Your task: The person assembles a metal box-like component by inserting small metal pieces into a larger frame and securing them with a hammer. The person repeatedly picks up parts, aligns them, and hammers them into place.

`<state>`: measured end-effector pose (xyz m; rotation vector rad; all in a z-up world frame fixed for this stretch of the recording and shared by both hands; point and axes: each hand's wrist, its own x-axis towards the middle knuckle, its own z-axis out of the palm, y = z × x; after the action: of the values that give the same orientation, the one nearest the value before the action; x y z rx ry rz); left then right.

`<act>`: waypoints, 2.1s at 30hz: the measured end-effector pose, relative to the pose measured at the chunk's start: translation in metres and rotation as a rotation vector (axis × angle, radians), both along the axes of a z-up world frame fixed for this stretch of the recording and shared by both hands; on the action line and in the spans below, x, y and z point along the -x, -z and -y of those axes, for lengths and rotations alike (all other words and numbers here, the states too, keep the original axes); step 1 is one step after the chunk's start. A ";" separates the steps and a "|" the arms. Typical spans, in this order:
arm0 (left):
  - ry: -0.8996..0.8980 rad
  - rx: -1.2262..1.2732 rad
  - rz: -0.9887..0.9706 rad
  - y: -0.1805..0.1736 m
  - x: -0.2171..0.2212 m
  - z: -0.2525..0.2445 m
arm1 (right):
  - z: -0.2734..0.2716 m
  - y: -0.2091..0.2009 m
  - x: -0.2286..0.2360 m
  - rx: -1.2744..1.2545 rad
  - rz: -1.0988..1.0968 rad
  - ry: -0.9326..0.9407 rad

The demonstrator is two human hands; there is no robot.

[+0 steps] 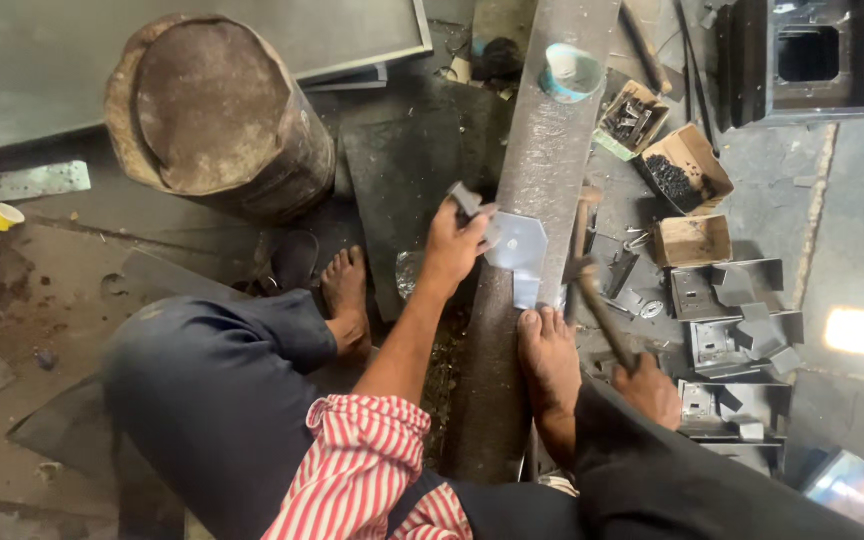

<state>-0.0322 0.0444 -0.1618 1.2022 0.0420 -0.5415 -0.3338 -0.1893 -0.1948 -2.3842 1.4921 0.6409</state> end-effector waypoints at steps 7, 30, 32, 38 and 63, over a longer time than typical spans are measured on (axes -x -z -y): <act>0.396 -0.504 0.554 -0.013 -0.030 0.018 | -0.016 -0.041 0.034 -0.193 0.504 0.203; 0.527 -0.309 0.678 0.006 -0.047 0.019 | -0.134 -0.095 -0.112 0.078 0.519 -0.741; 0.591 -0.357 0.698 0.005 -0.050 0.019 | -0.142 -0.096 -0.119 0.163 0.476 -0.847; 0.687 -0.287 0.522 -0.009 -0.058 0.023 | -0.137 -0.129 -0.098 0.083 0.725 -0.608; 0.729 -0.227 1.070 -0.025 -0.046 0.010 | -0.092 -0.219 -0.126 -0.371 0.352 -0.364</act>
<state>0.0140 0.0344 -0.1370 1.5956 -1.3112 -0.4540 -0.2079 -0.0977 0.0242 -2.3286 0.7324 0.4841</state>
